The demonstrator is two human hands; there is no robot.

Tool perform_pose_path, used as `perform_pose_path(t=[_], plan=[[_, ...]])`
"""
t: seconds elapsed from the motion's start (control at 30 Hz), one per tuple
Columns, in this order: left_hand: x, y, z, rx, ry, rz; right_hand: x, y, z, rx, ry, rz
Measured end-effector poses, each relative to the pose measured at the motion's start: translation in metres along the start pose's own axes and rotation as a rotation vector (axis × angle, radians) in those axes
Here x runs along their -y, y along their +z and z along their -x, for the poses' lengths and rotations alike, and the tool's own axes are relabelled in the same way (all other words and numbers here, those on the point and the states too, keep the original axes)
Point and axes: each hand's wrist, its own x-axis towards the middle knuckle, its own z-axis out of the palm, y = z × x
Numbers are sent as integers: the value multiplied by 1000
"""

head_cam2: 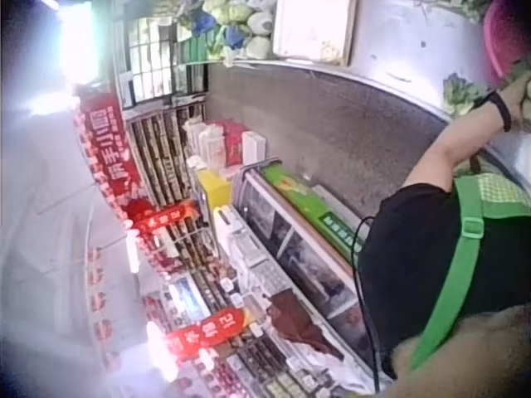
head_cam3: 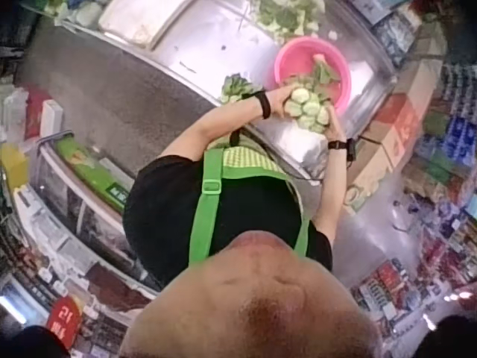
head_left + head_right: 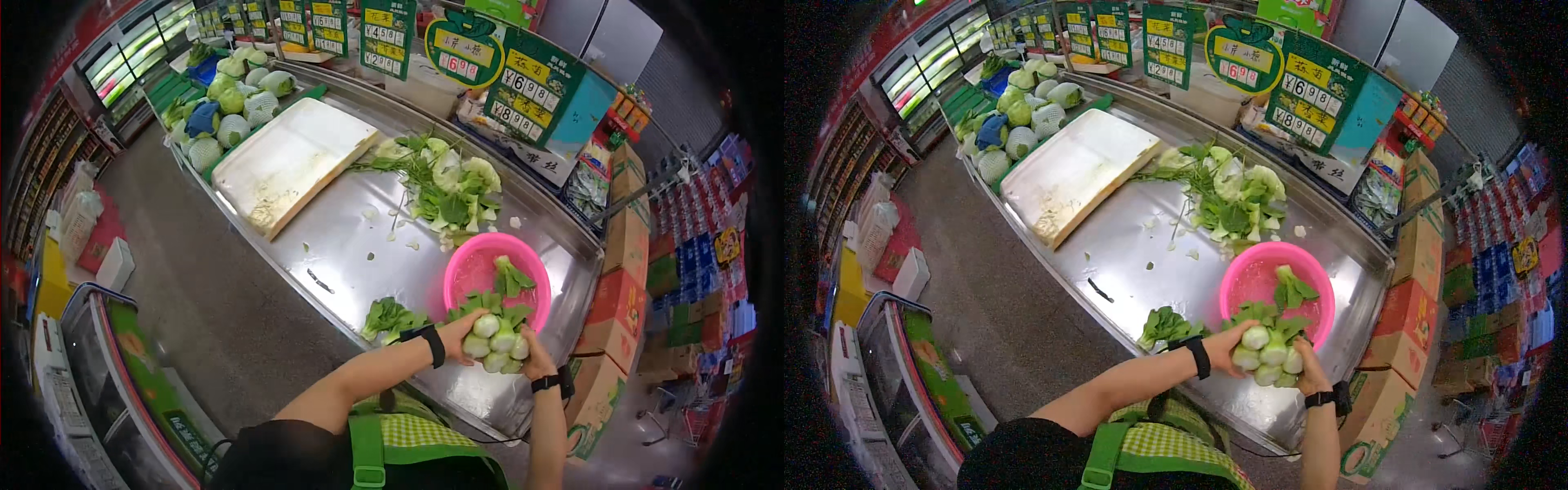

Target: The recorder takes bok choy from a refrigerator, washes them in a bowl, and places them on a produce shelf.

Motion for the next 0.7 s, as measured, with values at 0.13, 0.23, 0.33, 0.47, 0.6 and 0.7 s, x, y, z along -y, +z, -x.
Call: perform_pose_path(t=[0.13, 0.23, 0.33, 0.47, 0.6, 0.7], plan=[[-15, 34, 2, -158, -79, 174, 33, 27, 20, 17, -161, 46], [-40, 72, 23, 56, 180, 191, 75, 48, 55, -133, -340, 205], [-67, 104, 34, 148, 448, 33, 110, 59, 97, -59, -739, 294], [-67, 101, 14, 105, 575, -50, 111, 52, 97, -169, -974, 419], [-25, 31, -9, 196, 176, 113, 70, 22, 33, -65, -115, 131], [26, 0, -9, 4, 680, -715, 11, 9, 7, 70, -70, 72]])
